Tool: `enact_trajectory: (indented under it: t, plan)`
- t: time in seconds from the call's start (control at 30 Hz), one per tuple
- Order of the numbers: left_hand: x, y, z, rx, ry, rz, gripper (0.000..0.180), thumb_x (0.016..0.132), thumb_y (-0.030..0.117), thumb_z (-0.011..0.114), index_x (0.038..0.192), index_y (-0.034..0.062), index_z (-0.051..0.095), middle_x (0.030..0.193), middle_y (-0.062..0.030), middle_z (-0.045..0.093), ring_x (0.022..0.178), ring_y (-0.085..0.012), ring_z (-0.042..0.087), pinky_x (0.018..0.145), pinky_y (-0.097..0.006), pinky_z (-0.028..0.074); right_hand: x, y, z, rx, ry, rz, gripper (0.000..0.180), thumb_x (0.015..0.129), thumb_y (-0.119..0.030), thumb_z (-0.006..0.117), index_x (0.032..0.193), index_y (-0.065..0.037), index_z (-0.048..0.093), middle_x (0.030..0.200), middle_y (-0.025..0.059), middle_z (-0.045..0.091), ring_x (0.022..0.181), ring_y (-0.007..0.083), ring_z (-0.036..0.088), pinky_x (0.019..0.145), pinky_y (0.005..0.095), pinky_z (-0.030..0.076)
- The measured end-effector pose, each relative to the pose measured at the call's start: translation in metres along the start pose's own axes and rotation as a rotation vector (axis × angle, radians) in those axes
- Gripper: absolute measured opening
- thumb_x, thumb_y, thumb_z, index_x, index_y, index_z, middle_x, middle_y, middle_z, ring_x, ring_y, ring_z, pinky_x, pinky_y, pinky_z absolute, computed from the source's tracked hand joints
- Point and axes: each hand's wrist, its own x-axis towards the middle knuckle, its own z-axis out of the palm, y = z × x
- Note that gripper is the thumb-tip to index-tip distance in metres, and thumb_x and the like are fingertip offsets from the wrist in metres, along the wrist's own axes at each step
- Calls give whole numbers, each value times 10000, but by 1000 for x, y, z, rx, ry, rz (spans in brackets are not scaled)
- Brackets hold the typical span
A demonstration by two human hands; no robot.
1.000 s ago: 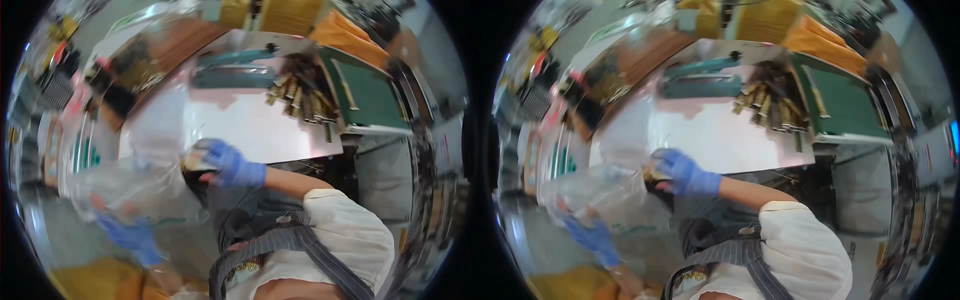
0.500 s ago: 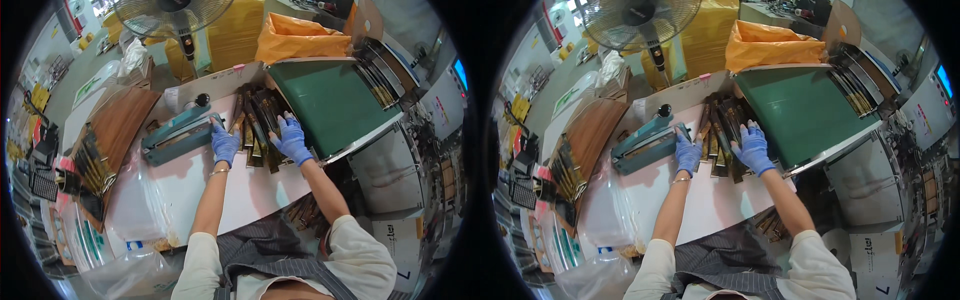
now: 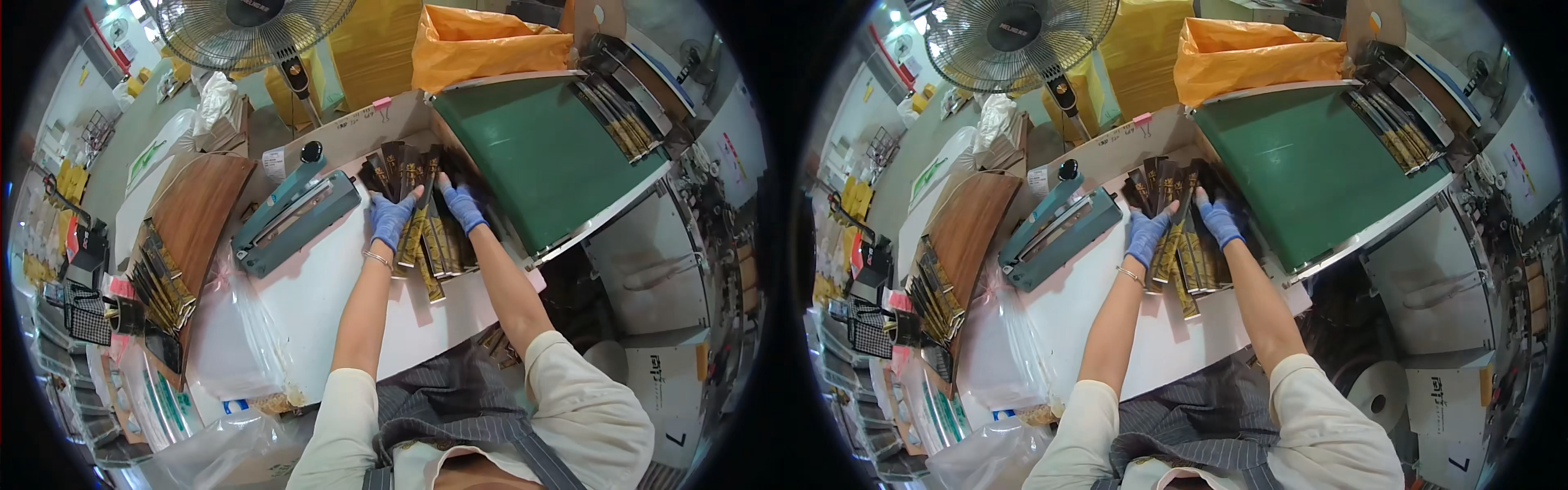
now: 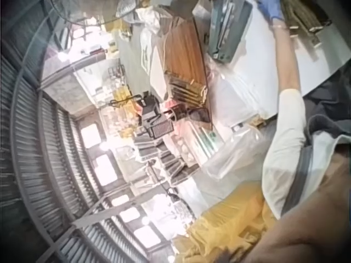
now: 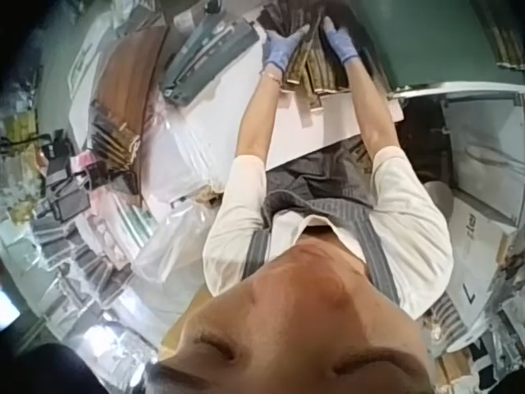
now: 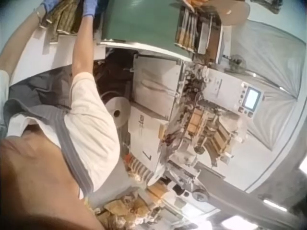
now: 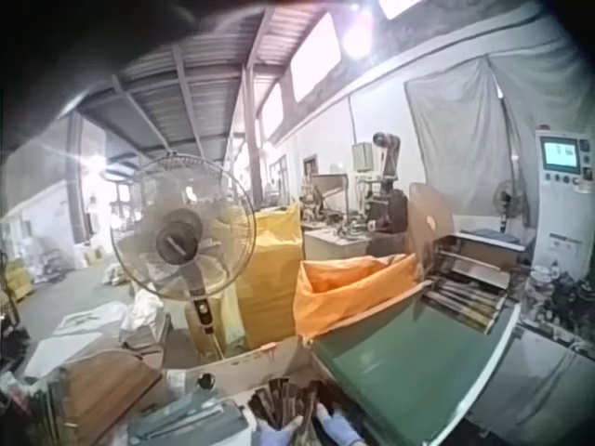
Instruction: Packaging bundles of incense sticks into plastic bags and sealing them using a machine.
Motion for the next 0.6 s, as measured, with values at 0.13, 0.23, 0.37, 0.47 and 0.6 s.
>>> enact_trajectory:
  t: [0.13, 0.23, 0.37, 0.47, 0.6]
  plan:
    - [-39, -6, 16, -893, -228, 144, 1011, 596, 228, 843, 1357, -35, 232, 1206, -167, 492, 969, -237, 563, 803, -296, 483, -25, -1, 4, 624, -183, 209, 823, 736, -587, 611, 1239, 47, 460, 1187, 225, 532, 1097, 299, 528, 918, 346, 413]
    - [-103, -59, -22, -996, -511, 194, 537, 685, 129, 766, 1151, 12, 526, 1026, -39, 597, 925, -157, 580, 804, -270, 475, -129, -9, -42, 1052, -692, 250, 466, 786, -463, 652, 990, -46, 628, 872, 24, 641, 788, 100, 596, 743, 241, 474]
    - [-263, -132, -65, -964, -696, -91, 567, 764, 232, 674, 1238, -5, 473, 1162, -109, 563, 999, -208, 580, 861, -312, 478, -275, 15, -130, 1203, -895, 439, 584, 795, -353, 672, 1229, -10, 488, 1165, 98, 560, 1063, 156, 524, 930, 284, 404]
    - [-339, -159, -76, -1106, -639, -306, 645, 721, 255, 723, 1250, 8, 448, 1157, -83, 547, 1025, -203, 546, 883, -326, 453, -327, 23, -132, 1181, -865, 331, 591, 771, -199, 701, 1254, 11, 435, 1162, 98, 545, 1092, 185, 496, 953, 292, 386]
    - [-308, -140, -104, -997, -467, 82, 732, 627, 261, 800, 1227, 23, 456, 1137, -77, 539, 1014, -200, 533, 881, -322, 445, -304, -30, -122, 1245, -673, -34, 912, 636, -210, 813, 1339, 4, 273, 1231, 118, 468, 1113, 181, 443, 982, 297, 345]
